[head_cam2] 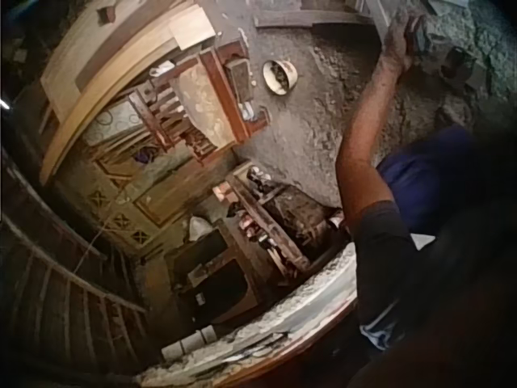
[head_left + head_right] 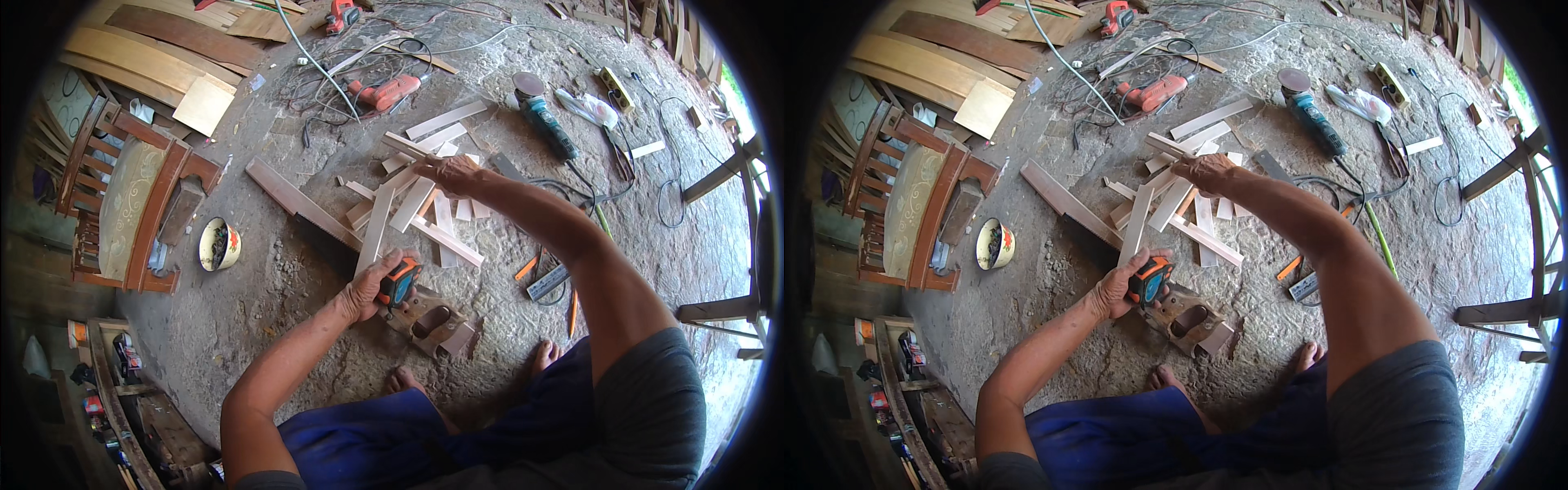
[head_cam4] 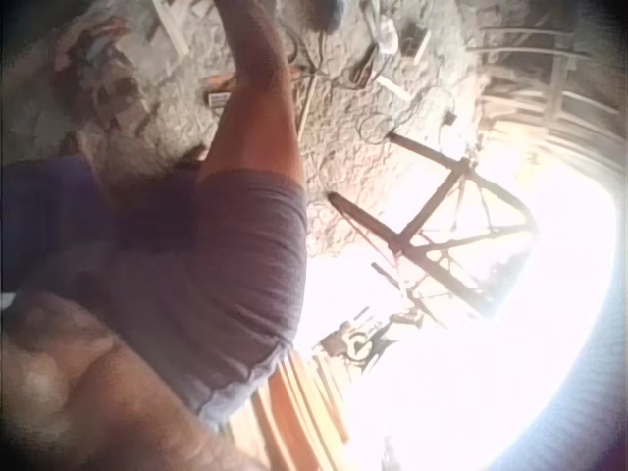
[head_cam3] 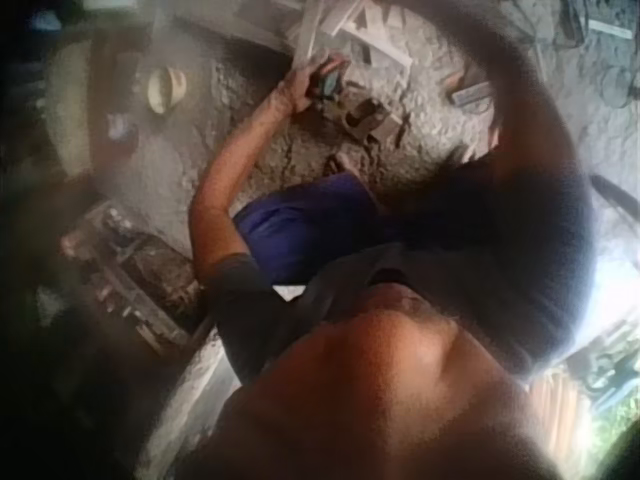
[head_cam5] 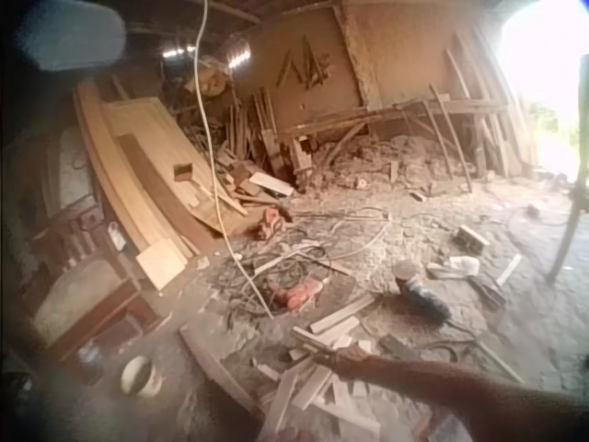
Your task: The person sits on the floor and uses a hand saw to cut a long wooden plank into smaller pieces. They measure and mark the wood with a tape measure and pencil before making cuts, then stack the cut pieces.
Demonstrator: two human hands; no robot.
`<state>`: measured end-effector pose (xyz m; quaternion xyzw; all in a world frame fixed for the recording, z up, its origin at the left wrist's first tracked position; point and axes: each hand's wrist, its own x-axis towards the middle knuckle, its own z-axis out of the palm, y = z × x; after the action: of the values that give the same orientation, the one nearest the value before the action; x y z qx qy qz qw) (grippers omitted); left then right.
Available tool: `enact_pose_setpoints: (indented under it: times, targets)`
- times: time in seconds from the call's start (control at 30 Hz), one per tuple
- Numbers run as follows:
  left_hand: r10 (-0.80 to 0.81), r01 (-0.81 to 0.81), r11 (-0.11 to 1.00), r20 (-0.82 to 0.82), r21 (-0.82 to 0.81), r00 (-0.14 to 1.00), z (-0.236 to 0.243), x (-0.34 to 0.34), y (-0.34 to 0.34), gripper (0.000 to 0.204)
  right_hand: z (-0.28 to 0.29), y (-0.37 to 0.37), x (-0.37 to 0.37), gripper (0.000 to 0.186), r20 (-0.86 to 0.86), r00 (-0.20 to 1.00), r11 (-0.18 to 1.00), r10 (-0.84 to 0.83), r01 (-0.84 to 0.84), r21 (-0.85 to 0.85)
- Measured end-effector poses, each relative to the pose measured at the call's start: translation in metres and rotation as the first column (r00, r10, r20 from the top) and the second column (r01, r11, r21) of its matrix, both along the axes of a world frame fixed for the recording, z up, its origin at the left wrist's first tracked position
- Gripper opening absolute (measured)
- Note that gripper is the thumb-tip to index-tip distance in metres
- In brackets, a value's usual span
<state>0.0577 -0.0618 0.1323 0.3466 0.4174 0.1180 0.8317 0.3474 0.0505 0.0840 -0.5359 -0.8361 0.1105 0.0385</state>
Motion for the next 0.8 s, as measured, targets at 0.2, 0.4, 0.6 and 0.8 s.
enact_pose_setpoints:
  times: [0.2,0.4,0.6,0.8]
  targets:
    - [0.033,0.027,0.941,-0.169,0.337,0.985,-0.013,0.015,0.016,0.066,0.005,-0.077,-0.028,0.036,-0.633,0.762,0.868,-0.135,-0.217,-0.446]
    - [-0.058,0.189,0.863,-0.280,0.469,0.958,-0.018,0.038,0.019,0.080,0.017,-0.111,-0.030,0.035,-0.708,0.513,0.698,-0.486,-0.259,-0.667]
    - [-0.199,0.344,0.771,-0.309,0.537,0.930,-0.006,0.052,0.033,0.064,0.025,-0.099,-0.010,0.034,-0.643,0.605,0.674,-0.468,-0.226,-0.703]
    - [-0.117,0.258,0.879,-0.345,0.401,0.931,-0.017,0.051,0.044,0.042,0.029,-0.073,0.023,0.034,-0.639,0.546,0.708,-0.542,-0.114,-0.697]
